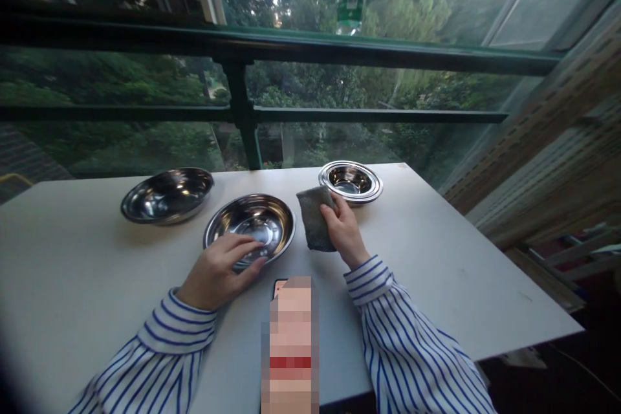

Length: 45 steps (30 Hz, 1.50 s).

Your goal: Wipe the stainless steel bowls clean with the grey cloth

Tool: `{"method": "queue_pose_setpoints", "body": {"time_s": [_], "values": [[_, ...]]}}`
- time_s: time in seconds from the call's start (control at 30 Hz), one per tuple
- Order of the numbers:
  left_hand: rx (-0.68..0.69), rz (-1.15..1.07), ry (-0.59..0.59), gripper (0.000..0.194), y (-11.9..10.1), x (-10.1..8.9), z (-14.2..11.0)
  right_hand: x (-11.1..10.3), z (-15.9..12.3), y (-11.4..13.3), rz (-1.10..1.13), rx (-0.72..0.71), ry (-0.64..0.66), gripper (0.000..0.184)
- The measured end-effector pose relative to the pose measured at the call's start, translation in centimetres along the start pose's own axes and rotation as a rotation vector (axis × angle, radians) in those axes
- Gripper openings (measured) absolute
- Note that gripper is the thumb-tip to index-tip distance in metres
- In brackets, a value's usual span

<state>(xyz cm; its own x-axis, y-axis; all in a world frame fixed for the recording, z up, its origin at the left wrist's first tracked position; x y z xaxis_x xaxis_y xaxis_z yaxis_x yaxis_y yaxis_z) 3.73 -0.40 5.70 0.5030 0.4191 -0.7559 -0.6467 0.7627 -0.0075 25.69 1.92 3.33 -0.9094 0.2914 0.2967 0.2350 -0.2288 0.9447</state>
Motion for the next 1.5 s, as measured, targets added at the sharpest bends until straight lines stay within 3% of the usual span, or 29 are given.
{"method": "queue_pose_setpoints", "body": {"time_s": [0.33, 0.77, 1.03, 1.23, 1.5], "values": [[0.153, 0.036, 0.064, 0.018, -1.5, 0.9, -0.2, -0.2, 0.2, -0.2, -0.094, -0.049, 0.021, 0.043], [0.028, -0.058, -0.061, 0.016, -0.9, -0.2, 0.4, 0.5, -0.3, 0.2, 0.064, 0.004, 0.022, 0.036], [-0.227, -0.150, -0.078, 0.019, 0.9, -1.4, 1.5, 1.2, -0.6, -0.1, 0.091, 0.042, 0.053, 0.038], [-0.537, -0.256, -0.058, 0.021, 2.5, -1.8, 2.0, 1.2, -0.5, -0.4, 0.102, 0.051, 0.049, 0.036], [-0.926, -0.578, -0.229, 0.018, 5.0, -3.3, 3.7, 1.1, -0.4, -0.5, 0.139, 0.067, 0.047, 0.035]]}}
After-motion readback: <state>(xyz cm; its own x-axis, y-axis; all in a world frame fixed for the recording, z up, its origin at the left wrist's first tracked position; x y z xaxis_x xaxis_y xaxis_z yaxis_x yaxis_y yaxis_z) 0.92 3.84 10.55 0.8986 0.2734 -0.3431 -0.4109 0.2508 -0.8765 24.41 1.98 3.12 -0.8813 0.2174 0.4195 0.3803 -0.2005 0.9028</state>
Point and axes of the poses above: each hand's wrist, its own z-axis towards the middle knuckle, its own x-axis out of the palm, y = z × x, the point moved 5 cm from there along z, towards the middle knuckle, and after that the axes turned 11 degrees about z, right-handed, at the moved point
